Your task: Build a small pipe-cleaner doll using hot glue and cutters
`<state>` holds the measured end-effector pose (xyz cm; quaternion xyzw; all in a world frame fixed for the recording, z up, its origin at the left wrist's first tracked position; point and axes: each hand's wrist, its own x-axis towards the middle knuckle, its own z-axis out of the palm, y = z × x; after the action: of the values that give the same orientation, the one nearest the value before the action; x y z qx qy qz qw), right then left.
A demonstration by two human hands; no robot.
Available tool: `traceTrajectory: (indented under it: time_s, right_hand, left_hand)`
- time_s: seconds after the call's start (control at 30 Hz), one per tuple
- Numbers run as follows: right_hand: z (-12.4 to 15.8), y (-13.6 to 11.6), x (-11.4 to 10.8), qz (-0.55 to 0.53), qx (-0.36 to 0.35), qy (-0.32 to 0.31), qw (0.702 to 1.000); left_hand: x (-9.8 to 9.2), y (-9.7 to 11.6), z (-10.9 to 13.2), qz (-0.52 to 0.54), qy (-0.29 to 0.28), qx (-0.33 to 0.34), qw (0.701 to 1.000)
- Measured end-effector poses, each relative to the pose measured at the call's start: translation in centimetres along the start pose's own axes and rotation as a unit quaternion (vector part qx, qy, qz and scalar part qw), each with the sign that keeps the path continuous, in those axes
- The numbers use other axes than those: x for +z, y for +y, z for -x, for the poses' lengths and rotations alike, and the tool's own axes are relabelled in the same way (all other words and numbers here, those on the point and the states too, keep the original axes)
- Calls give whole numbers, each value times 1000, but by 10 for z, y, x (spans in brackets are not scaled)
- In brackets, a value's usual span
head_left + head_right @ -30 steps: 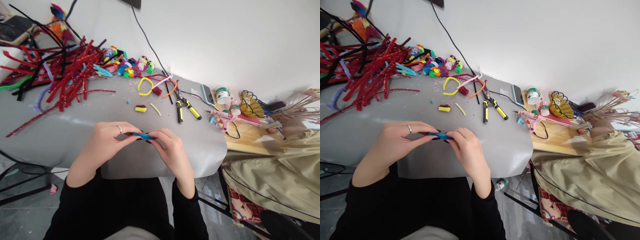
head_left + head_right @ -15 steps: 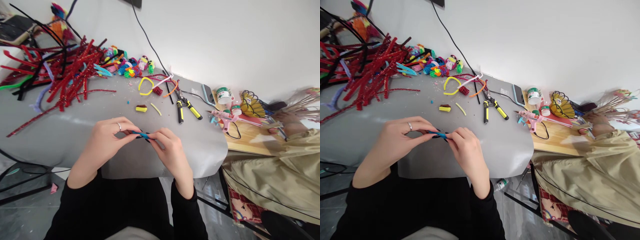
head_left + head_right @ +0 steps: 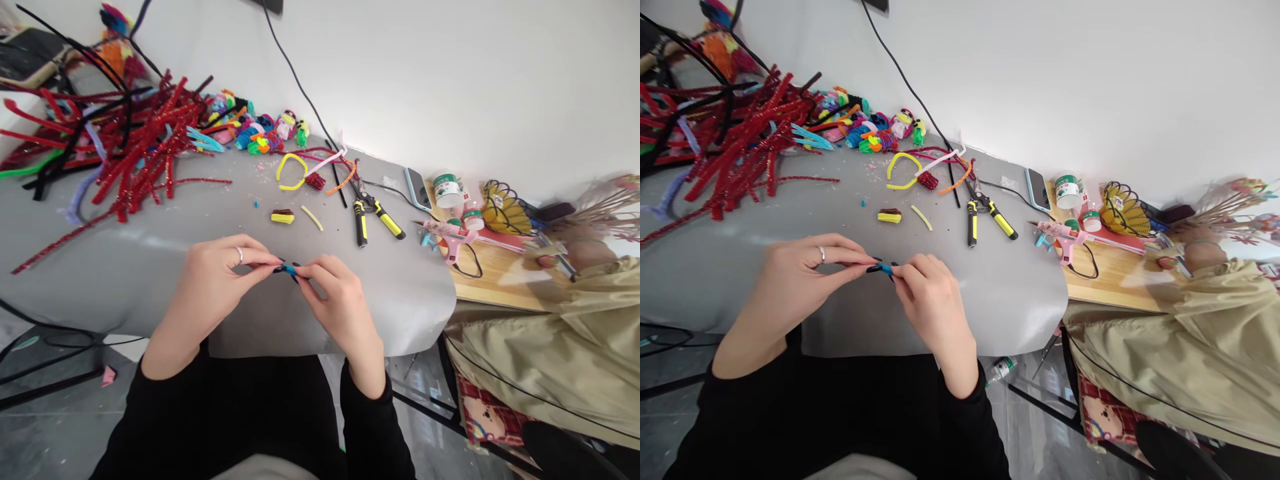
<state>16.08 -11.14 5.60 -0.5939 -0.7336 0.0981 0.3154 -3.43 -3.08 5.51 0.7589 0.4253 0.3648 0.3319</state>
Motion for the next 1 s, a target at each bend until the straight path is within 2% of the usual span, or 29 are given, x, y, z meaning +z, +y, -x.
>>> traceTrajectory:
  time_s: [0.37,0.5,0.87,1.0]
  right_hand:
    - [-2,-2,3,4,-3,27,1000]
    - [-1,-1,3,9,9,15,1000]
    - [1,0,3,18,-16,-30,999]
    - [1,1,3,27,-2,-43,999]
  left_hand:
    - [-6,6,0,22,-11,-19,1000]
    - [-5,6,0,18,-18,-27,999]
    - [-6,3,0,-7,-36,-11,999]
    - [-5,3,0,-16,-43,-8,999]
